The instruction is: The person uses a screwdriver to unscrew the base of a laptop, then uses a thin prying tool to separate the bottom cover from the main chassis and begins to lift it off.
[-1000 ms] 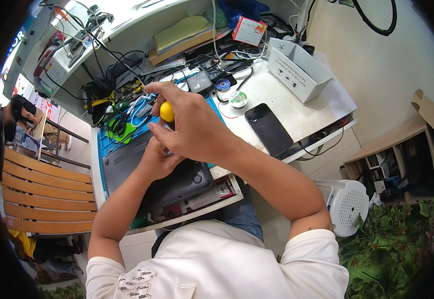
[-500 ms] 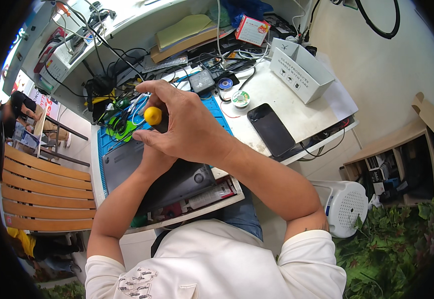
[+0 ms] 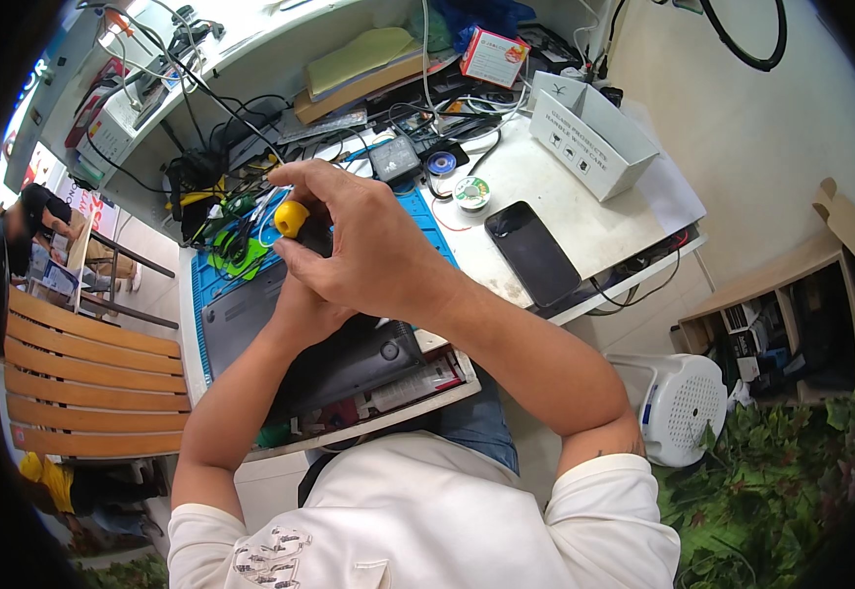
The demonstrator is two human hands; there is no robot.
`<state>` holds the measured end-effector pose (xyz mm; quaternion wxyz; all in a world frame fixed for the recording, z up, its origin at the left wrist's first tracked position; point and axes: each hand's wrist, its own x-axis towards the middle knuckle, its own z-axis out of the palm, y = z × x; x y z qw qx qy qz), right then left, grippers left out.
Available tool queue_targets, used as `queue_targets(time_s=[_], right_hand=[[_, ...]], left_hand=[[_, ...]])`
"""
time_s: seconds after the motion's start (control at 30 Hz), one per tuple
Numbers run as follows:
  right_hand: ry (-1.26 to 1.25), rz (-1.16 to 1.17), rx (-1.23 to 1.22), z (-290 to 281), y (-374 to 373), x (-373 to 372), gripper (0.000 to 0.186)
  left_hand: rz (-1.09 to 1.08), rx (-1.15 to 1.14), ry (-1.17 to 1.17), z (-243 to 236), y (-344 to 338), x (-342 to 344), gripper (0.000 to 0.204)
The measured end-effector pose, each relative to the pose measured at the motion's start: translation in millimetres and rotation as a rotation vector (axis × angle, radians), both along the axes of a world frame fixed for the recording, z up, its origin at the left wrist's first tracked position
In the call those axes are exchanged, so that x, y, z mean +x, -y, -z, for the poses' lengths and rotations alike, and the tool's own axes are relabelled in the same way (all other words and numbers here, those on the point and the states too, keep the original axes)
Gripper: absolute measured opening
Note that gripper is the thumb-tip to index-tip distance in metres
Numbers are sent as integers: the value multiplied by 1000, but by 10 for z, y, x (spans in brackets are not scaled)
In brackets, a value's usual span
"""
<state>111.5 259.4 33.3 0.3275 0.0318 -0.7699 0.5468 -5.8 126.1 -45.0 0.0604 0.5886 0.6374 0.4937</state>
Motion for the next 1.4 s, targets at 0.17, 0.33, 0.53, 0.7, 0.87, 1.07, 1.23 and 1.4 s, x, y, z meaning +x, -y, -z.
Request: queue_targets(time_s=[0.17, 0.33, 0.53, 0.7, 0.87, 1.07, 1.23, 1.4], right_hand=[[-25, -40, -182, 24, -25, 65, 49], [126, 171, -98, 305, -300, 216, 29], [346, 255, 139, 581, -447, 508, 19], [411, 274, 58, 566, -427, 602, 17], [385, 253, 95, 578, -440, 607, 18], [203, 150, -27, 433, -397, 506, 29], [-15, 31, -35, 116, -175, 421, 64], [0, 69, 93, 32, -76, 192, 80]], left_hand=[[75, -125, -26, 14, 128, -91, 14], [38, -90, 199, -85, 104, -9, 16], [53, -138, 195, -1, 91, -27, 15], [45, -149, 148, -12, 92, 12, 15], [79, -138, 71, -52, 57, 18, 14], [-21, -118, 85, -28, 43, 115, 17], [-62, -204, -119, -47, 81, 52, 19], [28, -243, 85, -158, 54, 85, 18]])
